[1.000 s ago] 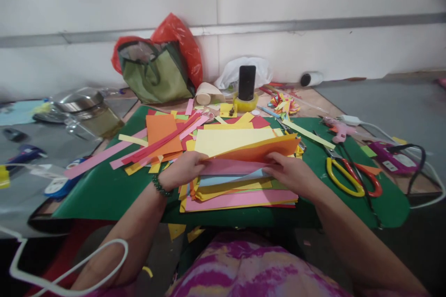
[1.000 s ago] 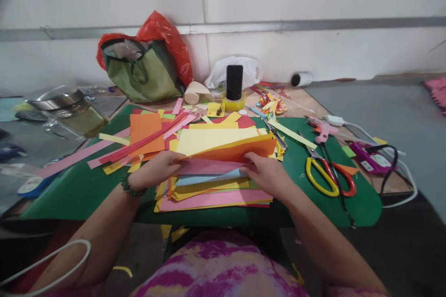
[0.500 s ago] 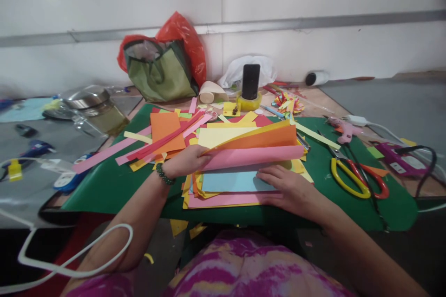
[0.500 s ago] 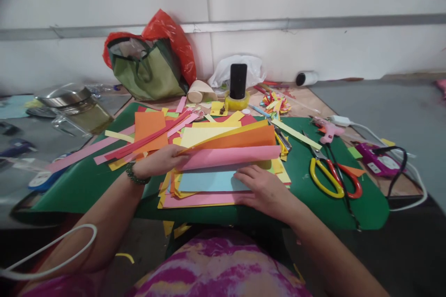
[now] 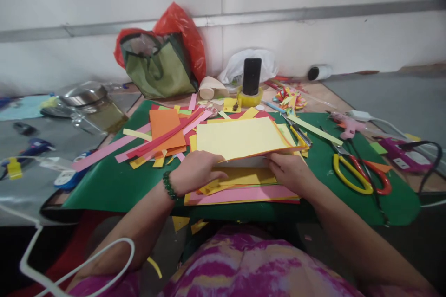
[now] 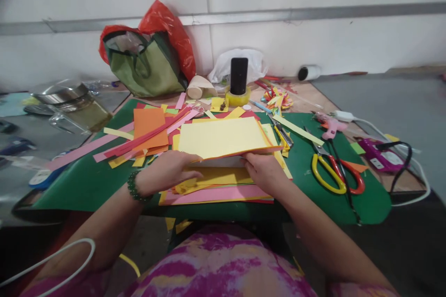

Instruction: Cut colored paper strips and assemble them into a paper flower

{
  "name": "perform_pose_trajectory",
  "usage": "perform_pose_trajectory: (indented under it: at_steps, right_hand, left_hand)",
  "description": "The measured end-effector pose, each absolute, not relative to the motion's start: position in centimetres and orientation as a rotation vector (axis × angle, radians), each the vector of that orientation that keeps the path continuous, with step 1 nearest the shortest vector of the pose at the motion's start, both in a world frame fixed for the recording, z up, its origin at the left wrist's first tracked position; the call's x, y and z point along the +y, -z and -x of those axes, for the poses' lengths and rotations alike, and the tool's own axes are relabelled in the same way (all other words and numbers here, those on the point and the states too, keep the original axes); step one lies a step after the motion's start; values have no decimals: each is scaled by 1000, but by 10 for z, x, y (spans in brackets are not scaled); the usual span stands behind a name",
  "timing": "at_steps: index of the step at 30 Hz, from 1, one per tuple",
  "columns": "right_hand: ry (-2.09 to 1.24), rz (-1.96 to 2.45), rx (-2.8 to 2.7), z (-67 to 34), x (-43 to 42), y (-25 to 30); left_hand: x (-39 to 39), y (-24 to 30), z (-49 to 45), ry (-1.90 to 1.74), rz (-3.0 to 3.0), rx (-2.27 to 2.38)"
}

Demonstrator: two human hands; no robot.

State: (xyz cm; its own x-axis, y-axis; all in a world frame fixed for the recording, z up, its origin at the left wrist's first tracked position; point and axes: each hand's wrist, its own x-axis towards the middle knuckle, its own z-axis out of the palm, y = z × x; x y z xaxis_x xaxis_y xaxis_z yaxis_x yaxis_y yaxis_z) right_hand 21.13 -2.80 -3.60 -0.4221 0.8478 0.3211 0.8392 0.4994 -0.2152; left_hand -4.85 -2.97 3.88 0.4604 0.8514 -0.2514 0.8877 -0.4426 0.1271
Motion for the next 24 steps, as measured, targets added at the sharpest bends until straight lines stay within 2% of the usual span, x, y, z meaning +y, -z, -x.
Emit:
perform_pose_trajectory:
  at_steps: [5, 8, 13, 18, 24]
  right_hand:
    - [291, 1025, -2065, -213, -45, 21]
    - [237, 846, -2259, -211, -58, 16]
    - [221, 1041, -2599, -200, -57, 34]
    - [215, 1041, -2815, -194, -54, 41]
    - [-80, 1168, -2857, -193, -51, 23]
  left_hand:
    - [-23, -34, 46, 233, -2454, 1626]
    - [-19, -34, 49, 231, -2469, 1636]
    - [-20, -32, 48, 325, -2501, 1574]
    - [-24, -28, 49, 338, -2524, 1547]
    - [-24, -30, 50, 339, -2519, 1536]
